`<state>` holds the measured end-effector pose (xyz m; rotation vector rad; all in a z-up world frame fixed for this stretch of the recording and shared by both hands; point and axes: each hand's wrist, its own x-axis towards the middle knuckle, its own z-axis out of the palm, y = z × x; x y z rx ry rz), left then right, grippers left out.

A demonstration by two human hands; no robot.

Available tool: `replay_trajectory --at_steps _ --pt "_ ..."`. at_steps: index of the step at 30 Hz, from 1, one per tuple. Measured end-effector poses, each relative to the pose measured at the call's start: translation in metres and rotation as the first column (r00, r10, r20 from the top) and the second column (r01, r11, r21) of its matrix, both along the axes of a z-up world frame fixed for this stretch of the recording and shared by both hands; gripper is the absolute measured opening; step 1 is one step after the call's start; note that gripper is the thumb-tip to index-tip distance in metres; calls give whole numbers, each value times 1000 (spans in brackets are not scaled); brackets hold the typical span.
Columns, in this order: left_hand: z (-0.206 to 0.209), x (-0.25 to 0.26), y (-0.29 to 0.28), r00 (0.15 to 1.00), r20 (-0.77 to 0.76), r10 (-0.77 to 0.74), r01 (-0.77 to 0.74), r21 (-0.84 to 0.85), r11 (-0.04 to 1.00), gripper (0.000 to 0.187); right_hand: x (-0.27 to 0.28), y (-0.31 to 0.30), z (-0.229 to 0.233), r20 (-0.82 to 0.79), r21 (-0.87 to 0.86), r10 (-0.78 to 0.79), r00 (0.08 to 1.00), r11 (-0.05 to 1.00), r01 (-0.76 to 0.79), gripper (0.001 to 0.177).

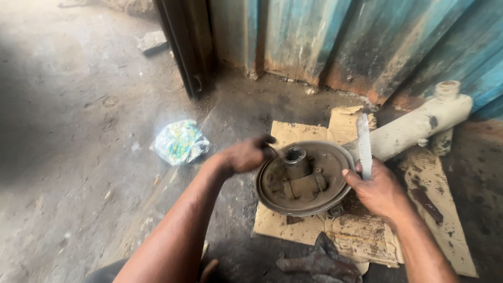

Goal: The person cleans and scrapes residue from a brake assembly and axle component by hand using a metal scraper and a cloth.

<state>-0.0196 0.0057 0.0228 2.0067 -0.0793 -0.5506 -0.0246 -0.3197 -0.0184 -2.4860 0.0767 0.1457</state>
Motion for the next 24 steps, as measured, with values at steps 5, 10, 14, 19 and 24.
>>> replay_trajectory --at_steps 5,10,14,19,24 --pt "-9 -45 -43 983 -113 -143 159 150 976 150 -7 -3 13 -175 -176 8 985 984 -39 49" --pt "-23 -46 -41 982 131 -135 133 29 991 139 -12 -14 7 -226 -42 46 973 997 -57 51" --pt "-42 -18 -26 974 175 144 -126 -110 986 104 -16 -26 -7 -248 169 4 969 985 39 45" --pt "-70 32 -49 938 105 331 -306 -198 931 84 -16 -45 -36 -75 236 144 987 964 -122 40" --pt "-88 44 -59 986 0 164 -164 -17 986 92 -18 -38 -35 -208 478 48 977 876 58 46"
